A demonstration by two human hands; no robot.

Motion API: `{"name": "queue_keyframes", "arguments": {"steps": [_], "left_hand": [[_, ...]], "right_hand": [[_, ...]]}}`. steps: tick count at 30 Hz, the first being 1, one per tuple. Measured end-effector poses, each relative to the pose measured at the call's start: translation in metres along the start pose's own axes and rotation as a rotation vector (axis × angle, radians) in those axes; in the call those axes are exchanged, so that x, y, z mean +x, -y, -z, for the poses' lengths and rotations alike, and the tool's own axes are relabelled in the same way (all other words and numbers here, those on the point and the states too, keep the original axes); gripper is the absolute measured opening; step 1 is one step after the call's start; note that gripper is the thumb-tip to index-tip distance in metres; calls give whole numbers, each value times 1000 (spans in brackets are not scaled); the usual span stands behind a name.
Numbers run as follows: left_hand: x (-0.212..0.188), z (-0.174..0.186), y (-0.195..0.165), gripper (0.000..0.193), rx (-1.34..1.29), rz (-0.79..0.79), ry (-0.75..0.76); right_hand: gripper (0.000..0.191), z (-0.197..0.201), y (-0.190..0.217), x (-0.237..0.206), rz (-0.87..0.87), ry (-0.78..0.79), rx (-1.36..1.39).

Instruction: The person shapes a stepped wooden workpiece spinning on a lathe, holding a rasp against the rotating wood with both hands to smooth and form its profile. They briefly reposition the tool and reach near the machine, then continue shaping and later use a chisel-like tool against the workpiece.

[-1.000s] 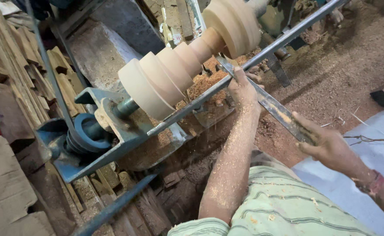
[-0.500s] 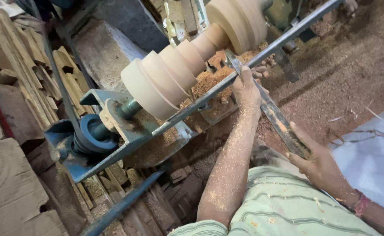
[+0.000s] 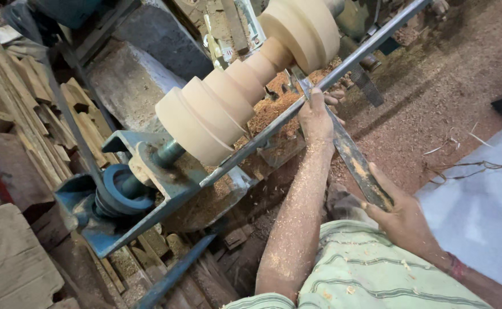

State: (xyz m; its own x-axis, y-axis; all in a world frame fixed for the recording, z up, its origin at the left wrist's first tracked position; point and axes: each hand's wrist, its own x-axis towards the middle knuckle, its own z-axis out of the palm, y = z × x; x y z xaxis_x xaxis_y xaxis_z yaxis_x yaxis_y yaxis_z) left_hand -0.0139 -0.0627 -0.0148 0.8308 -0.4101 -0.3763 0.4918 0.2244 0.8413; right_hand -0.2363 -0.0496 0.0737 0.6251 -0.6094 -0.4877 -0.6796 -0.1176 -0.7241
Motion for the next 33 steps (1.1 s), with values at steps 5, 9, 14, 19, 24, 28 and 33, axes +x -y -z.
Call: {"name": "queue_keyframes", "arguments": {"steps": [5,9,14,19,24,28,33], "left_hand": [[-3,2,-9,44,45,86,-6],[-8,1,-9,45,50,43,-10],[-4,-3,0,42,-6,-35,-57],[-4,-10,8,44,-25,27,-93],[-3,-20,9,50,-109,21,-143],[-1,-21,9,50,-98,13,-143],[0,-26,13,51,-158,-27,-172]], "right_hand": [[84,-7,-3,-6,40,-12,-2],[91,-9,-13,-2,-67,-4,-133],[93,1,-33,14,-123,110,-124],[95,34,-37,23,-75,183,-276],[86,60,-27,35,59,140,-213],[88,62,-27,41,245,203,-232],[94,76,-37,52,104,233,-301]]}}
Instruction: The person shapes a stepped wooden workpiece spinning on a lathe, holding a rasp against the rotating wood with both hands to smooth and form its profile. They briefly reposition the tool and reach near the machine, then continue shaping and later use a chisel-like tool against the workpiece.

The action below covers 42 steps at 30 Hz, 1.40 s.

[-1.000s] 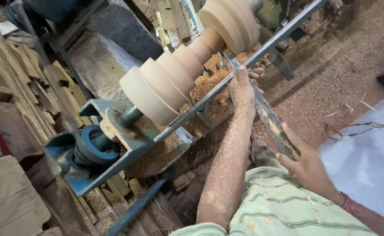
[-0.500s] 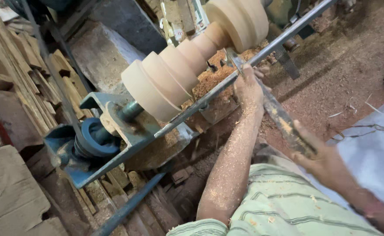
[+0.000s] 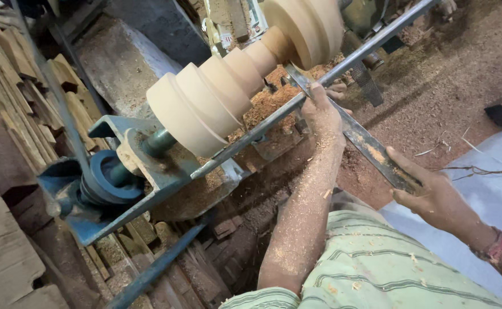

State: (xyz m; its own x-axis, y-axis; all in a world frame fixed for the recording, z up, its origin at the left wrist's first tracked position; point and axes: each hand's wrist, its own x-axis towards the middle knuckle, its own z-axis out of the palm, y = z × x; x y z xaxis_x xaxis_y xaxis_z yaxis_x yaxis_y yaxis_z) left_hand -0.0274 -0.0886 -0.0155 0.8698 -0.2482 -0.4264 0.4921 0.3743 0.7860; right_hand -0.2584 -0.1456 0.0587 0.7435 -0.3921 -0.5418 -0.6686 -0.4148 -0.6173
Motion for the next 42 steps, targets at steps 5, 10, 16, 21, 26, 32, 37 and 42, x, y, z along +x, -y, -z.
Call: {"name": "queue_keyframes", "arguments": {"steps": [5,10,16,21,26,32,37,42], "left_hand": [[-1,-4,1,46,8,16,-25],[1,-8,3,51,-48,3,-54],[1,-5,6,48,-7,-38,-60],[3,1,5,47,9,-25,-11],[4,6,2,45,5,-13,26],[0,9,-4,33,38,-50,47],[3,13,-7,45,28,6,92],[4,17,-8,49,87,16,111]], "right_hand": [[87,6,-5,6,162,-43,51],[90,19,-3,16,39,9,-95],[88,15,-6,9,-21,51,-61],[87,-1,-3,-1,536,-174,-6],[87,-13,11,-7,35,-58,89],[88,-22,26,-14,-158,-3,88],[88,-28,30,-15,-6,-106,123],[87,-36,34,-18,325,-211,140]]}}
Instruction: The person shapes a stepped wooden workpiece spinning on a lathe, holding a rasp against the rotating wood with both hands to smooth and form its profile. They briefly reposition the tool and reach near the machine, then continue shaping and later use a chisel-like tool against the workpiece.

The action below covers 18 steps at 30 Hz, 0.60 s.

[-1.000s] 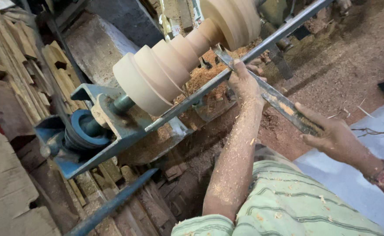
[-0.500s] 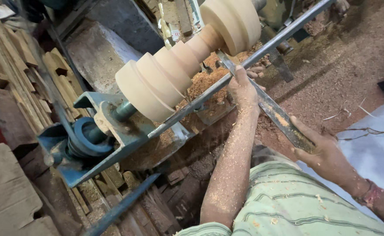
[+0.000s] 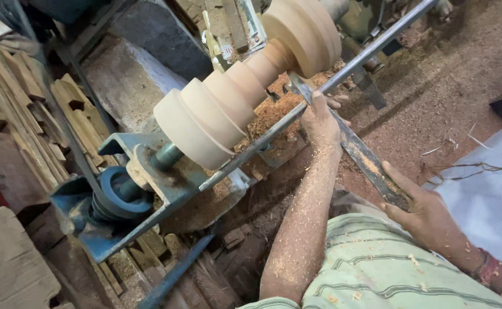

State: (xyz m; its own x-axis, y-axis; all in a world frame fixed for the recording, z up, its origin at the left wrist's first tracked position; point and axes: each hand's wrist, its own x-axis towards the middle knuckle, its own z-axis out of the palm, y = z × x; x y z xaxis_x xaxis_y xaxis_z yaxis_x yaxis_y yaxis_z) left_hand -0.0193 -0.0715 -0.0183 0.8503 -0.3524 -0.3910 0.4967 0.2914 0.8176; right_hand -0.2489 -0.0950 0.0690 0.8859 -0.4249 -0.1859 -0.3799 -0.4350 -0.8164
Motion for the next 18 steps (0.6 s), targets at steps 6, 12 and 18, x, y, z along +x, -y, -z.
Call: {"name": "queue_keyframes", "arguments": {"steps": [6,12,18], "left_hand": [[-2,2,-5,47,-3,25,12],[-2,5,-9,48,39,95,19],[-1,8,-10,49,18,81,49]], "right_hand": [[90,-8,11,-4,-639,179,-122],[85,-16,22,-4,-488,32,-51],[87,-24,28,-4,-608,32,-5]]}}
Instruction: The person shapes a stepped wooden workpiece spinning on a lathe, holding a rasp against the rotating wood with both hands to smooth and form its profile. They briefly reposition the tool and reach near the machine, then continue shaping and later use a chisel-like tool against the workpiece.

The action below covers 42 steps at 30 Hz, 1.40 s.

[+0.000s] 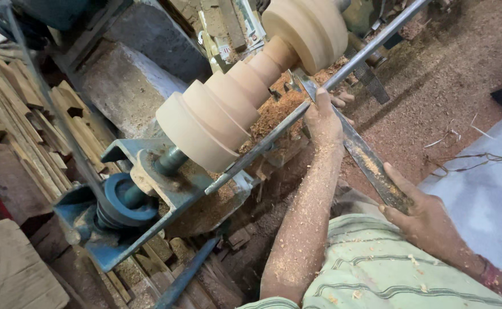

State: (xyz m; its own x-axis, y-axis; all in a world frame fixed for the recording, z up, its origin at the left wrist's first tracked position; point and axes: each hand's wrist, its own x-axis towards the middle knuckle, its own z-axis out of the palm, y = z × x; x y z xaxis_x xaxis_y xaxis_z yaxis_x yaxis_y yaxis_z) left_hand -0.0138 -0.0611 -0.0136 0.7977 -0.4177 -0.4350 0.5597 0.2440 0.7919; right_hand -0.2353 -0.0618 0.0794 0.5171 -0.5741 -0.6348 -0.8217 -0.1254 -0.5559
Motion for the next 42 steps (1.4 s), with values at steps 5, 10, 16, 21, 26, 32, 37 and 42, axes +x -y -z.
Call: {"name": "queue_keyframes", "arguments": {"steps": [5,10,16,21,26,32,37,42], "left_hand": [[0,5,-1,51,9,10,23],[0,6,-3,50,12,13,42],[1,7,-8,47,23,61,29],[2,12,-8,50,44,78,57],[-1,12,-9,49,33,79,64],[-7,5,-11,47,124,26,2],[-5,-5,-3,48,40,-47,-65],[-3,-10,8,41,1,-22,-120]], "right_hand": [[88,-11,-2,-3,-41,-10,-52],[88,-20,-6,-3,306,-129,13],[94,-29,-1,-10,3,-45,81],[86,-35,7,-15,166,-133,63],[88,-33,14,-16,258,-157,16],[95,-13,10,-12,-9,-19,-118],[95,7,-4,1,300,-58,-113],[95,24,-14,11,-41,98,-244]]}}
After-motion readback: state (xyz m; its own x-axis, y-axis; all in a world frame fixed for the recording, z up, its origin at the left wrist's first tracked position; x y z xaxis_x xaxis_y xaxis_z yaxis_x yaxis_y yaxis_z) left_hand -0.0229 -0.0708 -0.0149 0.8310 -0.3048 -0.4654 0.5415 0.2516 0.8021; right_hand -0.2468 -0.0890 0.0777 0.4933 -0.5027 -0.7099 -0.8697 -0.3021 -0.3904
